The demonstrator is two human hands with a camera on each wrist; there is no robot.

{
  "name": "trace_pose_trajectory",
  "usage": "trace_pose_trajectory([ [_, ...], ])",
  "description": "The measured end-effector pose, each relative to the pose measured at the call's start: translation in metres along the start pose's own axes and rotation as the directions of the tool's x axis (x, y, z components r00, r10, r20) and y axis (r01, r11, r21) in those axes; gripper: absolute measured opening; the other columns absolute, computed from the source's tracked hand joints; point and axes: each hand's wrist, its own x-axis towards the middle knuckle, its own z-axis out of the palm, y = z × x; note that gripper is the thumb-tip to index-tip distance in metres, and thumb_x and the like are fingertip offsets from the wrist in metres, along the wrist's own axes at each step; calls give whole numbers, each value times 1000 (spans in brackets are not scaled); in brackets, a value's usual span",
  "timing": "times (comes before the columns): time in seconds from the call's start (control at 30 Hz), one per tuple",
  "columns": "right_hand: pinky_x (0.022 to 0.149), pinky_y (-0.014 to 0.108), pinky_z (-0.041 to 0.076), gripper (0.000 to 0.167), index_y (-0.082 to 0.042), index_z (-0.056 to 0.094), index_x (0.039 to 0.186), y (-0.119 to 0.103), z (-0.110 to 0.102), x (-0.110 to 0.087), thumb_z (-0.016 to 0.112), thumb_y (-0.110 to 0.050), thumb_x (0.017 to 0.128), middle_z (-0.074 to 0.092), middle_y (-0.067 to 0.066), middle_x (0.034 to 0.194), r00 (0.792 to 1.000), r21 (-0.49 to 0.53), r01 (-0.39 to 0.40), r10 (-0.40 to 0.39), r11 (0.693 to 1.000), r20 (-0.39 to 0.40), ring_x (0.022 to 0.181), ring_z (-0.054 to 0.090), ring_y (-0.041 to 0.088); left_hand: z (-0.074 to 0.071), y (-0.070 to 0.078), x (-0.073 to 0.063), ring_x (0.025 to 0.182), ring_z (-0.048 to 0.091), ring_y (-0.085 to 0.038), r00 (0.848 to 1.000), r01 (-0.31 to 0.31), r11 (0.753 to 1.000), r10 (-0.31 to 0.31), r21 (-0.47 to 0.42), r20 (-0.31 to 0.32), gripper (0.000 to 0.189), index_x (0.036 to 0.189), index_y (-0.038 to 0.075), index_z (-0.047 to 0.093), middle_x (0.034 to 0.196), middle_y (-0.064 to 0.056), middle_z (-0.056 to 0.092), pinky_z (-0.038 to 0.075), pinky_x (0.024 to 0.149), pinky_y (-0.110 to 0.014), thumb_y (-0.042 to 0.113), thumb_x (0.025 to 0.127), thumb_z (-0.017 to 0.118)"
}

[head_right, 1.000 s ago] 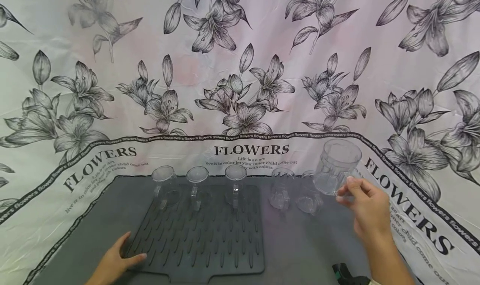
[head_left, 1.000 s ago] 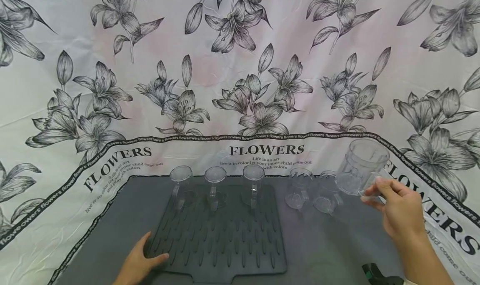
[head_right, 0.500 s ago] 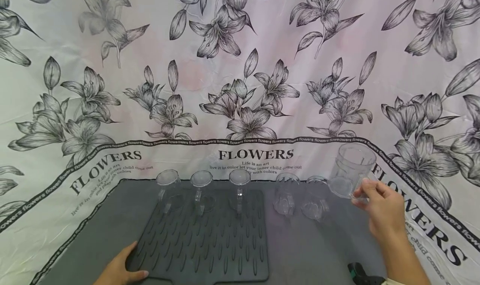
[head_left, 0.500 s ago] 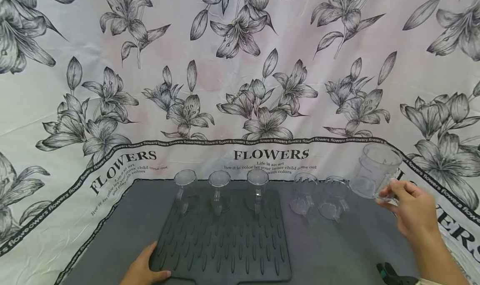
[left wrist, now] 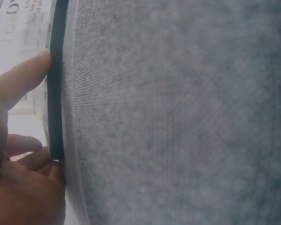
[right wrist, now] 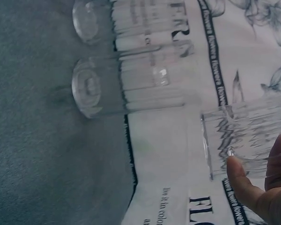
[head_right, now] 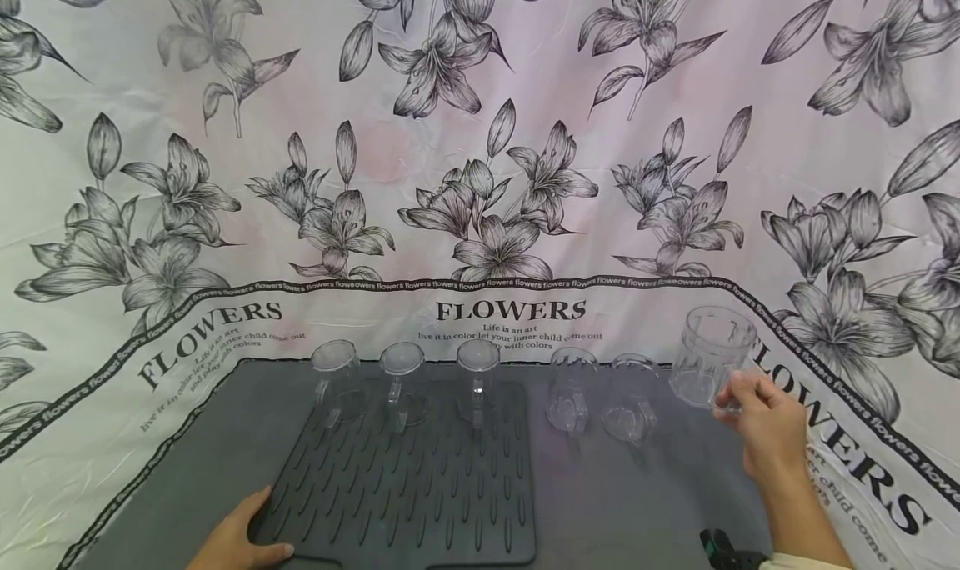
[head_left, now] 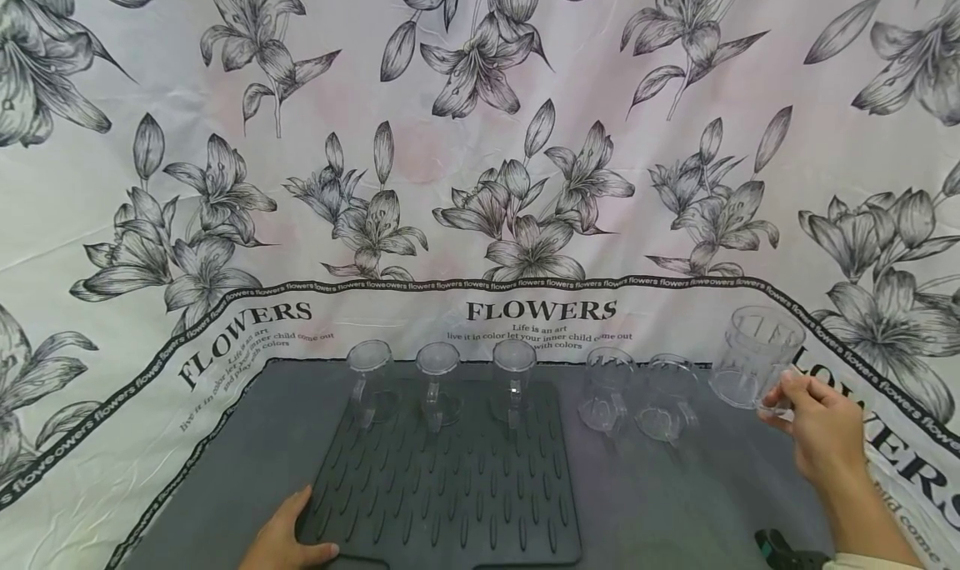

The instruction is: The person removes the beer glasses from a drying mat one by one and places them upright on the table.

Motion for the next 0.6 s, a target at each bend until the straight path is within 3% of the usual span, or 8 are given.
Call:
trace_pose_trajectory([
  [0.3, 58, 26, 58, 23, 2, 65, 84, 22, -4, 9, 59, -17, 97, 60, 3, 71, 998, -4, -18, 17, 1000, -60, 67, 60, 12, -3, 4, 0, 125, 30, -59, 999, 44, 999, -44, 7, 12, 117, 140, -18, 31, 139, -43, 29, 32, 98, -67, 49, 62, 88],
  [0.5, 56, 27, 58, 25, 1, 67, 78, 36, -9, 14, 60, -14, 97, 60, 3, 69, 993, 57, -69, 74, 996, -92, 65, 61, 12, -2, 5, 0, 125, 29, -59, 998, 60, 998, -61, 6, 12, 117, 140, -17, 31, 140, -43, 28, 31, 98, -67, 47, 62, 88],
  [0.6, 54, 28, 58, 25, -1, 67, 78, 48, -13, 17, 60, -15, 97, 59, 2, 69, 987, 39, -96, 100, 995, -124, 64, 60, 12, -1, 4, 0, 125, 29, -60, 998, 64, 998, -64, 6, 9, 116, 140, -17, 31, 140, -43, 28, 31, 98, -68, 46, 62, 89],
])
